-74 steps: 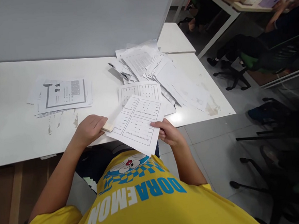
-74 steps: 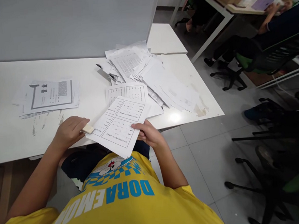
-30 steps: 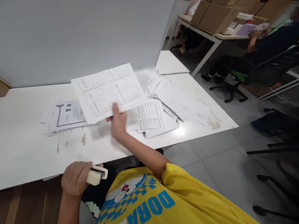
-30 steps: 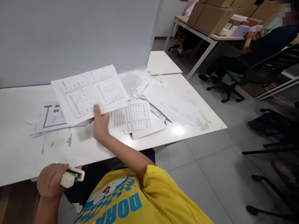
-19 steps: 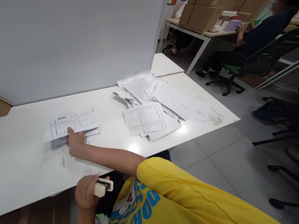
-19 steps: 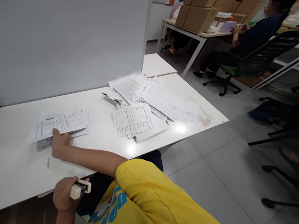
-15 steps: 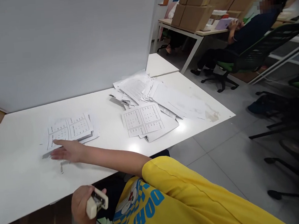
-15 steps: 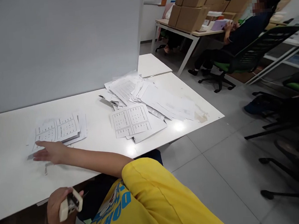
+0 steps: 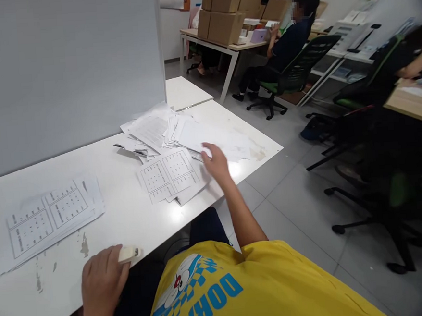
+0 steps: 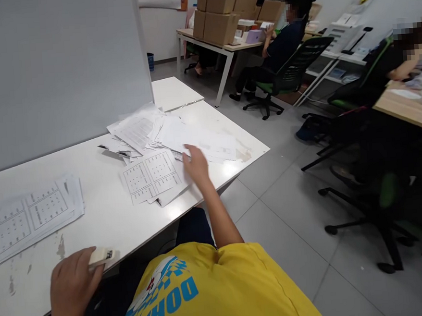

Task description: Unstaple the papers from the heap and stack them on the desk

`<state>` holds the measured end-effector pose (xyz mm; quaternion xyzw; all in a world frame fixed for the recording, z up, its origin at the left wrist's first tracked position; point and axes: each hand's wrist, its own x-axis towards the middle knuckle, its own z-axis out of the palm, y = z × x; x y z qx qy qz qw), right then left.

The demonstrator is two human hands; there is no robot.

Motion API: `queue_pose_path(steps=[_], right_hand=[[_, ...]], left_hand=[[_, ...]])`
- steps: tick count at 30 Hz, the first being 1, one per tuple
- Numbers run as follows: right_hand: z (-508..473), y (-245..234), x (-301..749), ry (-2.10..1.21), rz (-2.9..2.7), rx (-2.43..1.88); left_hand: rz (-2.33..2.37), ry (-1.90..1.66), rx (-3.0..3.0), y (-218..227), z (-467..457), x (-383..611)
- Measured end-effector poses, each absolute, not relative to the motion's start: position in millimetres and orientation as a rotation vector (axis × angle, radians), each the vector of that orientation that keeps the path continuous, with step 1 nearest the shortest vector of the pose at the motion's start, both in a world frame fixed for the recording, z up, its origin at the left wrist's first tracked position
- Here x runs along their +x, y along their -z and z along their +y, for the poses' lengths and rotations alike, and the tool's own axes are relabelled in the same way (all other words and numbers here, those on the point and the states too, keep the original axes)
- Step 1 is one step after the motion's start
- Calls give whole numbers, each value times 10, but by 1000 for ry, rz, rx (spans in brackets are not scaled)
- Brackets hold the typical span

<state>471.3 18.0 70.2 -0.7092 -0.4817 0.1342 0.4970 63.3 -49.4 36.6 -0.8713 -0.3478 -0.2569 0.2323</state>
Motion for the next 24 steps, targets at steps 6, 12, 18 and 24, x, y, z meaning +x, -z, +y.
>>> queue_pose_path(steps=[6,12,18,24], right_hand=[[-136,-143,5767,-235,-1212,-2372],[-131,-71,5756,-34,-1267,-2410],[-40,-119,5816,-9,-1442,-2292],[-29,-59,5808,24,-1281,-2304]], left_hand=[[-1037,608,-2460,-355,-213,597],[-1144,707,-2489,-241,-125,586],[-1211,717,-2482,-168,-107,531],[-1246,704,-2493,-209,-124,568]])
